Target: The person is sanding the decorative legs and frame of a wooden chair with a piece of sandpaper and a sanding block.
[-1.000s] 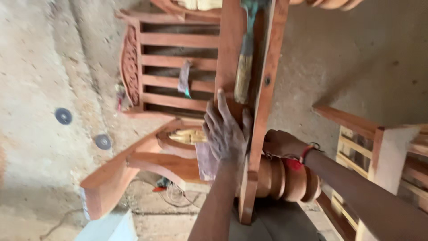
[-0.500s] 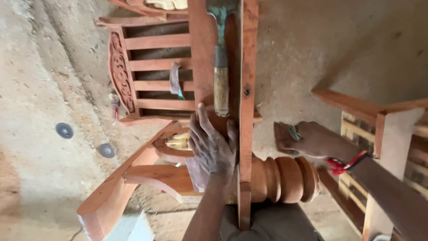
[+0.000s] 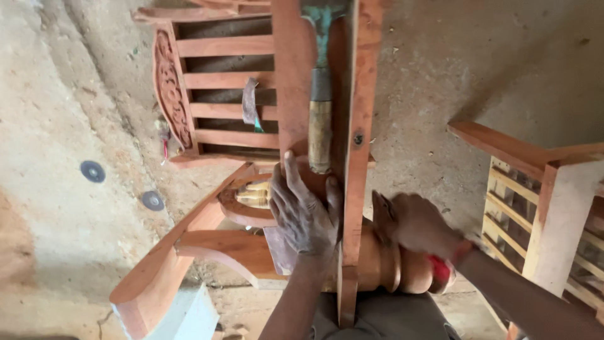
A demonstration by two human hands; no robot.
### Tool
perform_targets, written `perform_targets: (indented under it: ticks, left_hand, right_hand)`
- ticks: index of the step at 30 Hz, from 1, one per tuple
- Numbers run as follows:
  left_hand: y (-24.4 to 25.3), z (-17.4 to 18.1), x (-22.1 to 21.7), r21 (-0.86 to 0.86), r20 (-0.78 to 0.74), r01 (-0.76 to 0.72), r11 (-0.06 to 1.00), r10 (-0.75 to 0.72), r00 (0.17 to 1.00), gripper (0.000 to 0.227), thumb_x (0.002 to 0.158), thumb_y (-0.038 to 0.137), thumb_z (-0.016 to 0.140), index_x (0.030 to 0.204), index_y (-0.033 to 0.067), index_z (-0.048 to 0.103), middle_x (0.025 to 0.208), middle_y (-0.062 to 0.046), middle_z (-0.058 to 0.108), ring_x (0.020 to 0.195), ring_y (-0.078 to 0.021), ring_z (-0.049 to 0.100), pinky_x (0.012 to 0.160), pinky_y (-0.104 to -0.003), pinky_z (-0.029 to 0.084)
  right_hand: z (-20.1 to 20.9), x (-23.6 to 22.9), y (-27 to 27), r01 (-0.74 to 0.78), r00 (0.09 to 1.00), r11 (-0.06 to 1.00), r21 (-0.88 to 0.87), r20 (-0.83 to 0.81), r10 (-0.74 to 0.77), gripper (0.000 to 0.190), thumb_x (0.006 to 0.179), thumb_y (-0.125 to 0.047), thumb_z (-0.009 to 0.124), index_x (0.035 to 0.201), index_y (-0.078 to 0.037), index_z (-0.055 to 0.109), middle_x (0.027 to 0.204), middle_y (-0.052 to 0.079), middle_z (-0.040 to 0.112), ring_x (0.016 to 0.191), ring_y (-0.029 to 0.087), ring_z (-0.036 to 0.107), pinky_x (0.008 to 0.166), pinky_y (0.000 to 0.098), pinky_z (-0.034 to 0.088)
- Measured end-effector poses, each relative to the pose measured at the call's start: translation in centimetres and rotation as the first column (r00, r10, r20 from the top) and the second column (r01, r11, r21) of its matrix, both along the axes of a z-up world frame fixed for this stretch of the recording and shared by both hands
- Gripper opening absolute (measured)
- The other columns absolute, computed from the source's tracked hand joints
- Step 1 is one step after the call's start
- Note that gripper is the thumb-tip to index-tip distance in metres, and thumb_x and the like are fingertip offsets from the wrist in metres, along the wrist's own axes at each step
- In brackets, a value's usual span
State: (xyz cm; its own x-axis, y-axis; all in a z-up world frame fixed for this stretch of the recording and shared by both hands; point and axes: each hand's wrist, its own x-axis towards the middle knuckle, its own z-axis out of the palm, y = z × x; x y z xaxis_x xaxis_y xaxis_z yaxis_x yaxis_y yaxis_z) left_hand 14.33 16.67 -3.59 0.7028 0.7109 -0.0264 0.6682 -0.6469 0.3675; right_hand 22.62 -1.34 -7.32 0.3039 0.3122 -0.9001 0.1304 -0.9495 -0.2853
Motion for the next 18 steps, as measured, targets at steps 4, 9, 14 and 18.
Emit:
perform_targets:
  ticks: [4, 9, 14, 18]
  left_hand:
    - [0.0, 0.4, -0.5, -0.036, 0.017, -0.016, 0.999, 0.016, 1.000, 0.073, 0.105, 0.047, 0.054, 0.160, 0.0040, 0.032, 0.143, -0.027, 0.053, 0.127, -0.0448, 0.056, 0.108, -0.054, 0.044]
    - [0.0, -0.5, -0.7, -0.049, -0.088, -0.011, 0.999, 0.007, 0.996, 0.077, 0.097, 0.049, 0.056, 0.157, 0.0056, 0.034, 0.138, -0.032, 0.051, 0.122, -0.0475, 0.055, 0.100, -0.058, 0.043]
    - [0.1, 0.2, -0.1, -0.058, -0.006, -0.028, 0.998, 0.027, 1.000, 0.074, 0.103, 0.047, 0.055, 0.160, 0.0052, 0.034, 0.144, -0.030, 0.051, 0.125, -0.0477, 0.055, 0.104, -0.057, 0.045]
    - [0.1, 0.1, 0.1, -0.036, 0.053, -0.032, 0.999, 0.034, 0.998, 0.075, 0.101, 0.049, 0.056, 0.159, 0.0055, 0.034, 0.142, -0.030, 0.052, 0.122, -0.0472, 0.057, 0.102, -0.056, 0.046]
  right_hand:
    - [-3.1, -0.2, 2.7, -0.187, 0.975, 0.982, -0.001, -0.120, 0.186, 0.040, 0.078, -0.041, 0.071, 0.083, -0.002, 0.074, 0.084, 0.025, 0.073, 0.083, 0.041, 0.073, 0.080, 0.0481, 0.058]
    - [-0.3, -0.4, -0.2, -0.117, 0.993, 0.993, 0.024, 0.000, 0.117, 0.040, 0.075, -0.042, 0.068, 0.076, -0.003, 0.074, 0.078, 0.023, 0.073, 0.079, 0.041, 0.073, 0.074, 0.0515, 0.056]
    - [-5.1, -1.1, 1.3, -0.104, 0.990, 0.994, 0.046, -0.092, 0.108, 0.048, 0.078, -0.045, 0.072, 0.076, 0.003, 0.072, 0.078, 0.023, 0.071, 0.074, 0.042, 0.070, 0.072, 0.0524, 0.052]
    - [-3.9, 0.1, -0.4, -0.192, 0.981, 0.968, 0.160, 0.026, 0.191, 0.039, 0.081, -0.042, 0.069, 0.080, -0.004, 0.076, 0.080, 0.025, 0.071, 0.077, 0.044, 0.068, 0.072, 0.0537, 0.052]
